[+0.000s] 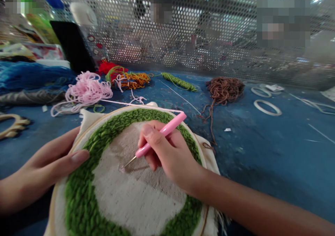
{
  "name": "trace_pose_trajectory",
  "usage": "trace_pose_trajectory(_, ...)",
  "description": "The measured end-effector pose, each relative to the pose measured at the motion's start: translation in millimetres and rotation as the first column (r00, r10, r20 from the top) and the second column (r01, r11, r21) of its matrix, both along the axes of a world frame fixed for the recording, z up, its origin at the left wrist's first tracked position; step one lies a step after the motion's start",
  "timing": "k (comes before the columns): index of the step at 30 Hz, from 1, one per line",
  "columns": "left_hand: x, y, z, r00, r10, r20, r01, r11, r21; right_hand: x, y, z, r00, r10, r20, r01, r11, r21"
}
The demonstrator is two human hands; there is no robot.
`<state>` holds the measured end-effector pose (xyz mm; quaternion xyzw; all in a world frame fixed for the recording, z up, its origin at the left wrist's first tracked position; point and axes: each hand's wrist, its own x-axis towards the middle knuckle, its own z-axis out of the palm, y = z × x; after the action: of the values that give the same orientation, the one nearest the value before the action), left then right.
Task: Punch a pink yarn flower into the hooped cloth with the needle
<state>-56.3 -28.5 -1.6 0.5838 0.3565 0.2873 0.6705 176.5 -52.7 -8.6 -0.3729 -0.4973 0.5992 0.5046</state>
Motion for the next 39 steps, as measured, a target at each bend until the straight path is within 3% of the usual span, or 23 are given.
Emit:
trace_pose_trajectory(3,-1,-2,-0.7,1.000,0.002,0.004,-0.002,1.000,0.002,1,-2,1.0,0.998,0.030,0.061,-0.030,1.000,0.007)
trace_pose_trajectory(5,-1,-3,-0.9,1.000,-0.014,-0.002,0.014,1.000,0.015,1,-5,3.4,0.980,0.079,0.185,-0.089,0.995,0.046)
trace_pose_trajectory(8,0,-5,-1.3,1.000,-0.015,0.000,0.015,0.999,0.047,0,-9,8.5,0.856,0.193,0.480,-0.320,0.927,0.198)
trace_pose_trajectory(10,0,-5,-1.5,1.000,-0.011,-0.003,0.011,0.998,0.065,-1,-10,10.1,0.769,0.220,0.600,-0.429,0.874,0.230)
trace_pose_trajectory(12,0,-4,-1.7,1.000,-0.021,-0.008,0.021,0.998,0.067,-2,-10,8.8,0.819,0.210,0.534,-0.354,0.917,0.183)
trace_pose_trajectory(15,0,-1,-1.6,0.999,-0.032,-0.006,0.033,0.998,0.047,-1,-5,3.6,0.969,0.081,0.234,-0.098,0.993,0.061)
trace_pose_trajectory(19,1,2,-1.7,0.999,-0.032,-0.007,0.032,0.999,0.036,2,2,-0.4,0.997,-0.058,0.054,0.057,0.998,0.016)
trace_pose_trajectory(24,-1,1,-1.9,1.000,-0.029,0.002,0.029,0.999,0.028,2,-1,2.2,0.992,-0.037,0.118,0.033,0.999,0.030)
trace_pose_trajectory(26,-2,0,-2.1,0.999,-0.041,0.007,0.041,0.998,0.037,1,-4,4.7,0.964,0.069,0.257,-0.096,0.991,0.091)
trace_pose_trajectory(28,-4,-1,-2.2,0.999,-0.047,0.001,0.047,0.997,0.063,0,-7,6.9,0.879,0.172,0.444,-0.270,0.948,0.168)
trace_pose_trajectory(30,-4,-1,-2.2,0.999,-0.043,-0.003,0.043,0.996,0.075,0,-6,7.3,0.847,0.207,0.490,-0.331,0.926,0.181)
trace_pose_trajectory(34,-1,-1,-1.2,1.000,-0.021,0.012,0.020,1.000,0.015,1,2,2.5,0.986,0.064,0.156,-0.065,0.998,-0.003)
trace_pose_trajectory(39,1,0,0.8,1.000,-0.014,-0.018,0.014,1.000,0.015,3,9,-2.5,0.998,-0.062,0.030,0.063,0.997,-0.035)
